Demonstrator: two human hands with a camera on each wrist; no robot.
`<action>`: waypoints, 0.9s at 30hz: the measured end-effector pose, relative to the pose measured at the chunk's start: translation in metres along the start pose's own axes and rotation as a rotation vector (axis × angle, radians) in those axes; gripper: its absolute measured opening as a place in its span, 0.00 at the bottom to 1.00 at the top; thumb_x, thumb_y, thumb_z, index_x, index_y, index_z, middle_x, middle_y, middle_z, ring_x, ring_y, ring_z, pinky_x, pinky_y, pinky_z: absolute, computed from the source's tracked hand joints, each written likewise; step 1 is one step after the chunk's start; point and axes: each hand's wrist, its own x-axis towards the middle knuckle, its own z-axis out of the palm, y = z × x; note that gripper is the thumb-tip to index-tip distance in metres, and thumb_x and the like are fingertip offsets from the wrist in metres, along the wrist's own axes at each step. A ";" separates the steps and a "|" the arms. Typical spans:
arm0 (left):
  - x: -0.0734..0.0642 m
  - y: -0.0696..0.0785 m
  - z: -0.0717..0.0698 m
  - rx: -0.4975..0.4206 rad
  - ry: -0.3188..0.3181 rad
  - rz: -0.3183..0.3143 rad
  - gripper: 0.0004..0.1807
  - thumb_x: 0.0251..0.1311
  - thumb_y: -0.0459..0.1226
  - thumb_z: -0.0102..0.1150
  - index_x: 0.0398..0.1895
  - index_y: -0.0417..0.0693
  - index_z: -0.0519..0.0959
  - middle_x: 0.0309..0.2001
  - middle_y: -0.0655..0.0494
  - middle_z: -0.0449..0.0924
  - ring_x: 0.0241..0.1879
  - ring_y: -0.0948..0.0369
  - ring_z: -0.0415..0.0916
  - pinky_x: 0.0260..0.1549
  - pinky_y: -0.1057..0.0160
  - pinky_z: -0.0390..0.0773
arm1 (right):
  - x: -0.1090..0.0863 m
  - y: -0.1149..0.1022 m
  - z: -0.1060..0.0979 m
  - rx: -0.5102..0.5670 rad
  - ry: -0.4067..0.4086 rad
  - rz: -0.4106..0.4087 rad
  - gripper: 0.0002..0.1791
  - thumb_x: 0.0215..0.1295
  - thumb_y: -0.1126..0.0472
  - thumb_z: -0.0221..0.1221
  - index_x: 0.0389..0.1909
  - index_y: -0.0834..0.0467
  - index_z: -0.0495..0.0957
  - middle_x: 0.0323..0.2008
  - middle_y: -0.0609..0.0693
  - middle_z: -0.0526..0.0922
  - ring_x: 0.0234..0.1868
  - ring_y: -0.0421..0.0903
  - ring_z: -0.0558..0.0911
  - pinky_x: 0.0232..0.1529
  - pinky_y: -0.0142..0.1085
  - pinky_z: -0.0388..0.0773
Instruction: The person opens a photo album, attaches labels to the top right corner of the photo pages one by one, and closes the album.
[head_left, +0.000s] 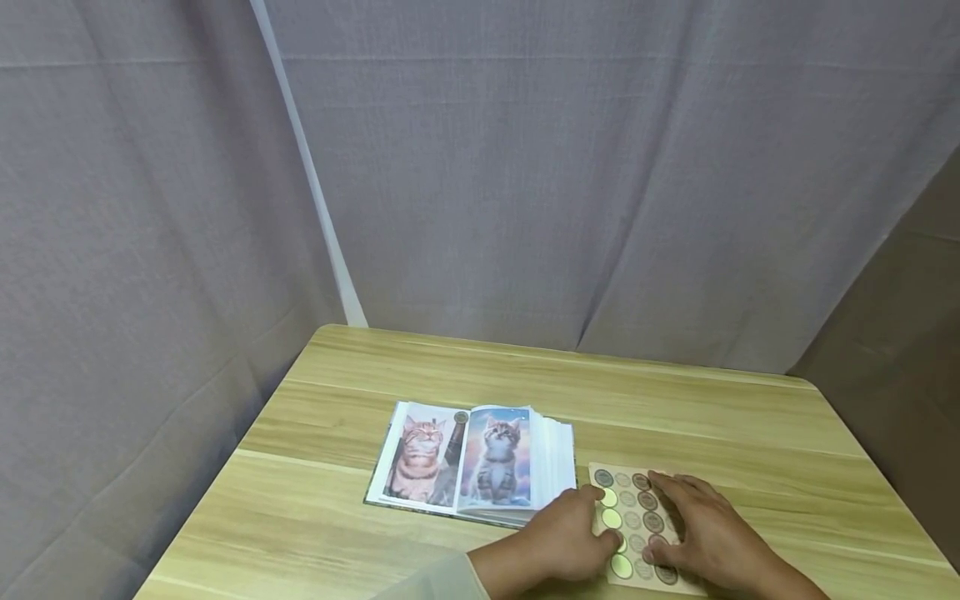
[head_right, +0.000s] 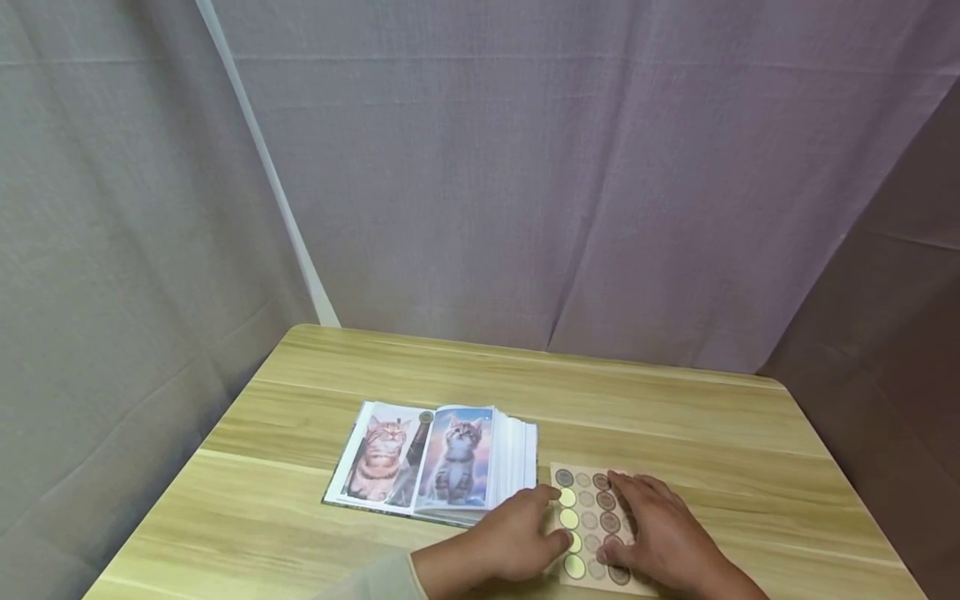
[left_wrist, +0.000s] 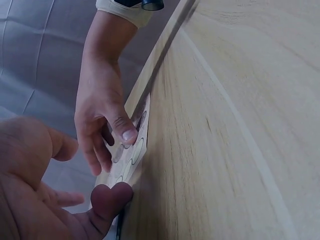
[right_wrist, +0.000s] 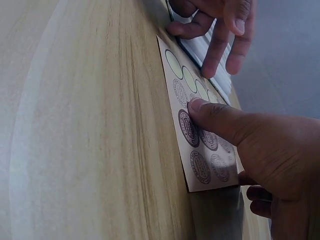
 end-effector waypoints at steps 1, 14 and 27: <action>0.001 0.000 0.000 -0.015 0.003 -0.001 0.29 0.61 0.48 0.65 0.63 0.46 0.75 0.46 0.55 0.81 0.46 0.66 0.77 0.49 0.66 0.77 | 0.000 -0.001 0.000 0.000 0.005 0.005 0.60 0.39 0.31 0.77 0.70 0.63 0.71 0.61 0.65 0.77 0.64 0.67 0.72 0.57 0.66 0.69; 0.008 -0.001 0.003 -0.271 0.050 -0.023 0.31 0.60 0.41 0.67 0.65 0.41 0.70 0.42 0.55 0.81 0.44 0.66 0.77 0.51 0.65 0.77 | -0.001 -0.003 0.001 0.023 0.027 0.012 0.61 0.38 0.35 0.79 0.70 0.65 0.69 0.60 0.62 0.77 0.63 0.64 0.73 0.57 0.62 0.72; 0.010 0.003 0.002 -0.431 0.164 -0.090 0.33 0.61 0.36 0.65 0.68 0.37 0.67 0.42 0.58 0.82 0.45 0.62 0.79 0.51 0.61 0.77 | -0.002 -0.003 0.002 0.008 0.034 0.001 0.60 0.38 0.33 0.79 0.71 0.60 0.70 0.61 0.61 0.76 0.63 0.64 0.73 0.56 0.64 0.72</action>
